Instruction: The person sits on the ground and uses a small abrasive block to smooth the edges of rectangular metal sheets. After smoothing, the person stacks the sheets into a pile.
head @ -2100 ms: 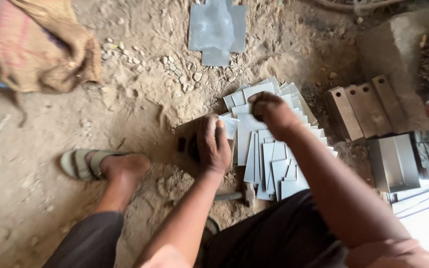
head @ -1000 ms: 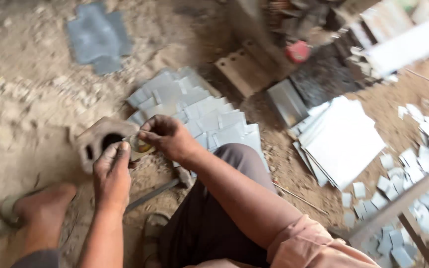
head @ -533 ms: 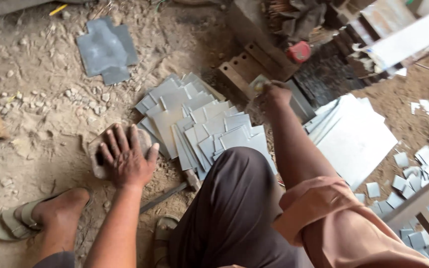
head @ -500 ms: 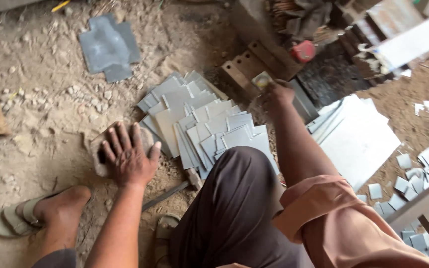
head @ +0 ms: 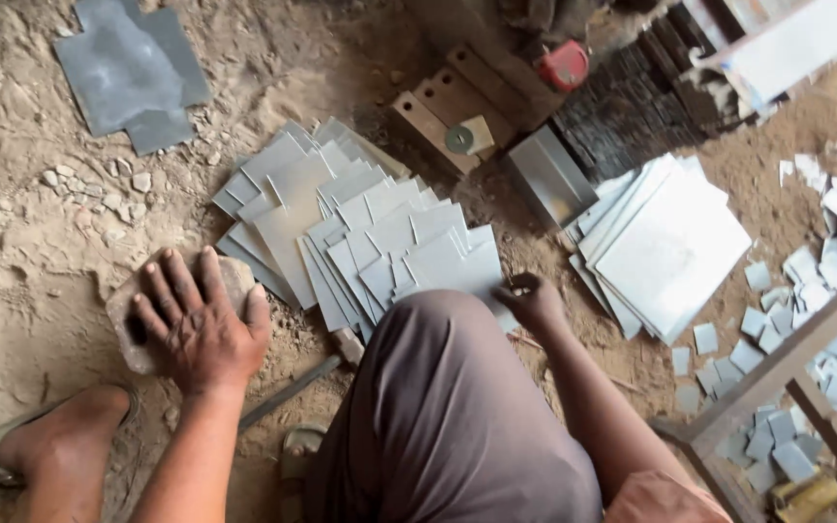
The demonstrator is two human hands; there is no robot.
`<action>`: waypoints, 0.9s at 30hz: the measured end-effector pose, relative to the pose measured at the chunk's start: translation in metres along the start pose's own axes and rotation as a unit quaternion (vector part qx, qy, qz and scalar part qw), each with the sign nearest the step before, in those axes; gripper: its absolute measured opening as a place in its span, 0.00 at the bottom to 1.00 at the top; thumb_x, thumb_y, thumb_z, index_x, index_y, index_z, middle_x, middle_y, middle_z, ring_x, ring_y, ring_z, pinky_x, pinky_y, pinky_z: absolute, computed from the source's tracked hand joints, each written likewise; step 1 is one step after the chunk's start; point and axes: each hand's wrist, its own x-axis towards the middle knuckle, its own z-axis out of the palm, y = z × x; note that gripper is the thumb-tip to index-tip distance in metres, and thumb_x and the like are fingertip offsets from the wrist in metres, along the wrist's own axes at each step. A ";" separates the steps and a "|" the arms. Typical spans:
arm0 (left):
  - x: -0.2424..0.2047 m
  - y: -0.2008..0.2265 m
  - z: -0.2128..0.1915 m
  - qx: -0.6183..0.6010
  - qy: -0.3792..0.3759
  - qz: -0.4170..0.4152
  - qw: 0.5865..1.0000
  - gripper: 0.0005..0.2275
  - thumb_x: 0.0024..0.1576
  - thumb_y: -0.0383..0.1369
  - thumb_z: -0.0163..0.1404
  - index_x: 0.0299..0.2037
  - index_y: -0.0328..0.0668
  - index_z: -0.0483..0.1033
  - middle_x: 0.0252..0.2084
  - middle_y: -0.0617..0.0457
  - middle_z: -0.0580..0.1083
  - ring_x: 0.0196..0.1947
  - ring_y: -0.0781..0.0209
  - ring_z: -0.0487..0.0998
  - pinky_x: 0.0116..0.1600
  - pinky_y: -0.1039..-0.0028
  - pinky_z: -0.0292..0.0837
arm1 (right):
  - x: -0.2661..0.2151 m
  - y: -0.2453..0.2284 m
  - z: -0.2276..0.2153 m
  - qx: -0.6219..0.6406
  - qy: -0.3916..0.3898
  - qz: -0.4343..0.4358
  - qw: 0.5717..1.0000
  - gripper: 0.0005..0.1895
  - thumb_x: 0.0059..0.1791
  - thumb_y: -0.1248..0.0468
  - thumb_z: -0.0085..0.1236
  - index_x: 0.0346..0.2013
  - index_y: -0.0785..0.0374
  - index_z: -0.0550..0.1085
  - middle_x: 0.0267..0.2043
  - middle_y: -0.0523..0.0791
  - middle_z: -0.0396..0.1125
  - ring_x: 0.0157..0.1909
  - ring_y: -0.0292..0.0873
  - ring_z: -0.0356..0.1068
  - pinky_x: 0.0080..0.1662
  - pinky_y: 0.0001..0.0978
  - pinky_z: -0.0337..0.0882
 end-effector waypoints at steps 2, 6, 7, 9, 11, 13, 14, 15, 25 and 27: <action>-0.002 -0.002 -0.002 0.001 -0.001 0.006 1.000 0.35 0.64 0.55 0.33 0.77 0.39 0.54 0.80 0.30 0.48 0.80 0.30 0.42 0.77 0.38 0.29 | -0.024 -0.021 0.003 0.042 0.024 -0.020 0.999 0.26 0.39 0.47 0.73 0.44 0.59 0.82 0.52 0.50 0.72 0.52 0.52 0.75 0.56 0.43 0.75; -0.002 -0.002 -0.002 0.000 -0.001 0.009 1.000 0.35 0.64 0.54 0.33 0.77 0.40 0.53 0.79 0.30 0.47 0.79 0.31 0.41 0.77 0.39 0.29 | -0.032 -0.054 -0.010 -0.028 0.054 -0.060 0.996 0.37 0.38 0.45 0.74 0.56 0.58 0.76 0.60 0.52 0.66 0.58 0.55 0.69 0.57 0.47 0.71; 0.000 -0.003 -0.001 0.000 0.000 0.005 1.000 0.34 0.64 0.54 0.32 0.77 0.41 0.53 0.79 0.30 0.47 0.79 0.31 0.41 0.76 0.40 0.28 | -0.030 -0.058 -0.014 -0.039 0.063 -0.088 0.993 0.38 0.38 0.45 0.74 0.57 0.59 0.75 0.60 0.52 0.66 0.58 0.55 0.69 0.57 0.47 0.71; 0.001 -0.003 0.002 0.007 0.004 0.005 1.000 0.35 0.64 0.55 0.31 0.77 0.41 0.53 0.79 0.31 0.47 0.80 0.32 0.41 0.77 0.40 0.28 | -0.026 -0.065 -0.017 -0.048 0.056 -0.110 0.991 0.39 0.38 0.45 0.74 0.58 0.59 0.75 0.61 0.53 0.66 0.59 0.56 0.69 0.58 0.47 0.70; -0.003 -0.004 0.003 0.009 0.003 0.003 1.000 0.35 0.64 0.55 0.31 0.77 0.42 0.53 0.80 0.32 0.47 0.80 0.33 0.40 0.77 0.41 0.27 | -0.022 -0.072 -0.021 -0.047 0.024 -0.094 0.994 0.40 0.37 0.44 0.73 0.59 0.59 0.74 0.61 0.52 0.65 0.58 0.56 0.69 0.57 0.48 0.70; -0.003 -0.004 0.004 0.005 0.005 0.003 1.000 0.35 0.64 0.55 0.30 0.77 0.42 0.53 0.80 0.32 0.47 0.80 0.33 0.40 0.77 0.41 0.27 | -0.024 -0.078 -0.019 -0.049 -0.001 -0.063 0.997 0.40 0.36 0.44 0.74 0.57 0.59 0.75 0.61 0.53 0.65 0.59 0.56 0.68 0.58 0.48 0.70; -0.001 -0.005 0.004 0.011 0.005 0.004 1.000 0.35 0.64 0.55 0.30 0.77 0.42 0.53 0.80 0.32 0.47 0.80 0.33 0.40 0.77 0.41 0.27 | -0.024 -0.082 -0.017 -0.049 -0.013 -0.048 0.998 0.40 0.35 0.44 0.75 0.56 0.59 0.75 0.60 0.53 0.64 0.59 0.57 0.68 0.58 0.48 0.70; 0.000 -0.005 0.004 0.017 0.004 0.005 1.000 0.35 0.64 0.56 0.30 0.77 0.42 0.53 0.79 0.32 0.47 0.80 0.33 0.41 0.77 0.41 0.27 | -0.023 -0.082 -0.016 -0.051 0.001 -0.057 0.997 0.42 0.35 0.43 0.76 0.56 0.61 0.74 0.59 0.54 0.65 0.59 0.57 0.68 0.59 0.48 0.70; 0.001 -0.008 0.008 0.036 -0.013 -0.008 0.999 0.35 0.63 0.56 0.31 0.78 0.46 0.50 0.79 0.35 0.46 0.79 0.35 0.40 0.76 0.41 0.28 | 0.011 -0.088 -0.006 -0.035 -0.055 0.041 0.997 0.49 0.30 0.42 0.78 0.57 0.66 0.71 0.54 0.53 0.71 0.55 0.51 0.72 0.56 0.44 0.74; 0.001 -0.009 0.009 0.036 -0.011 -0.009 0.999 0.35 0.63 0.57 0.31 0.78 0.45 0.50 0.79 0.35 0.46 0.79 0.35 0.40 0.76 0.41 0.28 | 0.018 -0.089 -0.008 -0.020 -0.067 0.045 0.997 0.51 0.29 0.42 0.79 0.56 0.68 0.71 0.53 0.54 0.72 0.55 0.50 0.73 0.55 0.43 0.75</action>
